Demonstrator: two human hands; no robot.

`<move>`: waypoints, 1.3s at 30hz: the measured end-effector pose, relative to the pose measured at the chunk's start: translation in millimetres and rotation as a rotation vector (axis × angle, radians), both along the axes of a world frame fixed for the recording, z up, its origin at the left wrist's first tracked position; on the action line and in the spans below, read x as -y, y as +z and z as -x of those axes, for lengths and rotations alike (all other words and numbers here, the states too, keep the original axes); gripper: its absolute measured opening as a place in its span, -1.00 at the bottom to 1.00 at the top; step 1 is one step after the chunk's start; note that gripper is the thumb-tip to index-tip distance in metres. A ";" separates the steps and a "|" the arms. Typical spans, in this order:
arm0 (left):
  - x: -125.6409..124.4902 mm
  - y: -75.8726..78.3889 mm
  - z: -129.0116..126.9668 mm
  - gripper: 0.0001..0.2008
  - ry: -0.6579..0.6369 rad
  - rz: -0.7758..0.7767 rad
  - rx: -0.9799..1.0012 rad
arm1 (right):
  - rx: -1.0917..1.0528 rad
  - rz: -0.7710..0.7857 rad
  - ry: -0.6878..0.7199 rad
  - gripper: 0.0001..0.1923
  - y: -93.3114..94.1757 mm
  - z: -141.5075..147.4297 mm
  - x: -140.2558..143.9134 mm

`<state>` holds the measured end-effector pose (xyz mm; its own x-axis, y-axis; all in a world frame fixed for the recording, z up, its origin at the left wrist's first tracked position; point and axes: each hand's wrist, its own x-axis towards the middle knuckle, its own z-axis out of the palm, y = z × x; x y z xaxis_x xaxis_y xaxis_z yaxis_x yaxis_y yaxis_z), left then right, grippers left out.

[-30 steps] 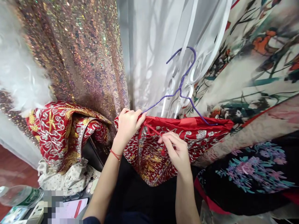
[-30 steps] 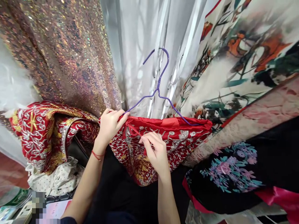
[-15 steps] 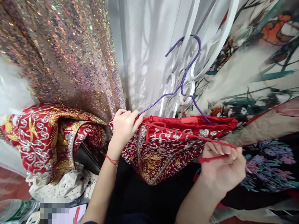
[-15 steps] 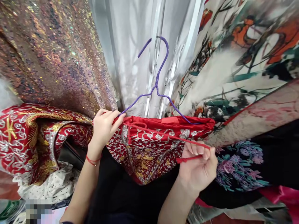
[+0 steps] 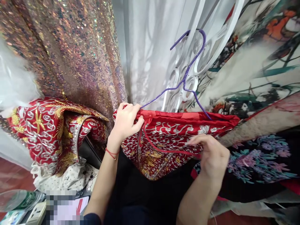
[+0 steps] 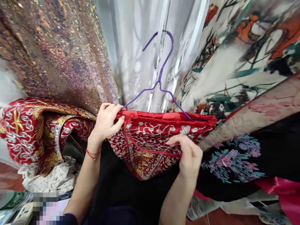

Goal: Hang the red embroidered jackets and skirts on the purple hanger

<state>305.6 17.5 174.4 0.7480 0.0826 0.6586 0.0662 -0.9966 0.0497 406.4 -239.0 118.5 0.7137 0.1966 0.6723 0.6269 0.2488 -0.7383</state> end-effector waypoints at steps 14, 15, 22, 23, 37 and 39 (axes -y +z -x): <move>-9.4 2.4 27.6 -0.34 -0.234 0.020 -0.091 | -0.537 0.068 0.440 -0.59 14.7 46.0 -116.5; -11.6 3.2 29.2 -0.34 -0.250 0.023 -0.106 | -0.610 0.050 0.561 -0.58 15.6 43.0 -114.8; -22.1 4.0 32.3 -0.23 -0.260 0.036 -0.141 | -0.638 0.131 1.007 -0.60 22.3 36.0 -87.5; -21.2 3.8 32.2 -0.23 -0.261 0.041 -0.134 | -0.596 0.155 0.912 -0.66 21.9 37.4 -87.5; -23.8 0.7 29.5 -0.20 -0.207 0.083 -0.124 | -0.094 0.119 0.444 -0.58 7.4 16.2 -22.4; -24.5 -1.0 26.9 -0.21 -0.205 0.086 -0.104 | -0.113 -0.143 0.238 -0.53 0.3 3.3 0.3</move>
<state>278.7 42.0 173.4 0.8181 -0.0257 0.5746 -0.1280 -0.9821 0.1382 403.1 -239.3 118.8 0.7310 0.2763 0.6239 0.4539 0.4858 -0.7470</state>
